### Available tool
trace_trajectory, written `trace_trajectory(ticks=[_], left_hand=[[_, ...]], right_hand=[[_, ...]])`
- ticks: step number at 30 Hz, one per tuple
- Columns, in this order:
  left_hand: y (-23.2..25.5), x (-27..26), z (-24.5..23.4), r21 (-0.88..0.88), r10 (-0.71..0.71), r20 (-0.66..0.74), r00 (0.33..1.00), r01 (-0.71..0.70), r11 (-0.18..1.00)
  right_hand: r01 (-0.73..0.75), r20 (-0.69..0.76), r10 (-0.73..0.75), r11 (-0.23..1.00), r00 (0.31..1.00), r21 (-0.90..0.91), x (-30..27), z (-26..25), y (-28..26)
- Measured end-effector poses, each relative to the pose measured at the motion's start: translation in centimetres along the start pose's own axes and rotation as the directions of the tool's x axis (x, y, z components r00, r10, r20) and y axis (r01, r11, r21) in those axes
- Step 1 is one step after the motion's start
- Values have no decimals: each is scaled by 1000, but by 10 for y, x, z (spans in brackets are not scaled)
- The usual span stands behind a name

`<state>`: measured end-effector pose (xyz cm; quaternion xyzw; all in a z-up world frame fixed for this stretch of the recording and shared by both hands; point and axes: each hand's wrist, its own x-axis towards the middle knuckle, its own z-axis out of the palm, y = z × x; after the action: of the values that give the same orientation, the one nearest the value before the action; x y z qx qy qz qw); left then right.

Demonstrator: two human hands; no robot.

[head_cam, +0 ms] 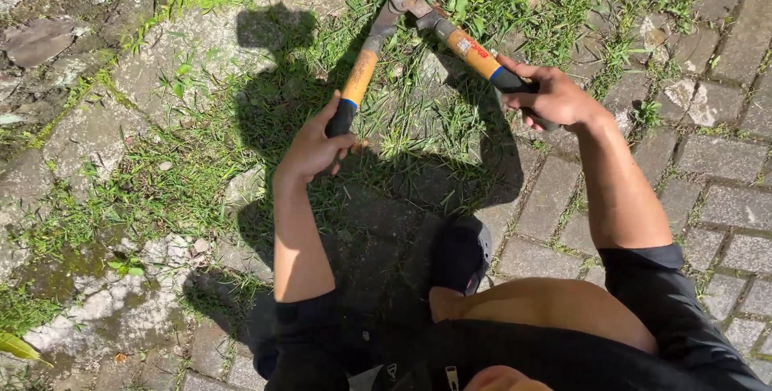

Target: Trimming grass growing in the crevices of paving stones using manual garden shears.

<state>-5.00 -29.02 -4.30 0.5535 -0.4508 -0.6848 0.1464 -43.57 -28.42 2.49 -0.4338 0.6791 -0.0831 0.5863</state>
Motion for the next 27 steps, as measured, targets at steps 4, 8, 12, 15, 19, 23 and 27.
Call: trace_trajectory(ticks=[4,8,12,15,19,23,27], left_hand=[[28,-19,-32,154,-218,154,964,194,969],[14,-12,10,18,-94,70,993,93,995],[18,1,111,-243,-57,-121,991,26,970],[9,3,123,-191,-49,-80,996,33,981],[7,-21,90,-254,-35,-38,999,24,967],[13,-8,22,-185,48,56,997,-37,982],[23,-6,21,-85,23,-2,1000,-23,996]], right_hand=[[-10,158,12,1000,987,-8,13,-45,46],[-4,100,13,996,995,-90,12,-14,-3],[76,14,-75,994,997,-78,4,61,-21],[113,9,-113,993,994,-23,3,54,-8],[136,6,-137,988,991,75,-15,24,22],[108,-24,-107,993,994,46,-16,-23,17],[155,-40,-152,984,988,87,-12,6,10]])
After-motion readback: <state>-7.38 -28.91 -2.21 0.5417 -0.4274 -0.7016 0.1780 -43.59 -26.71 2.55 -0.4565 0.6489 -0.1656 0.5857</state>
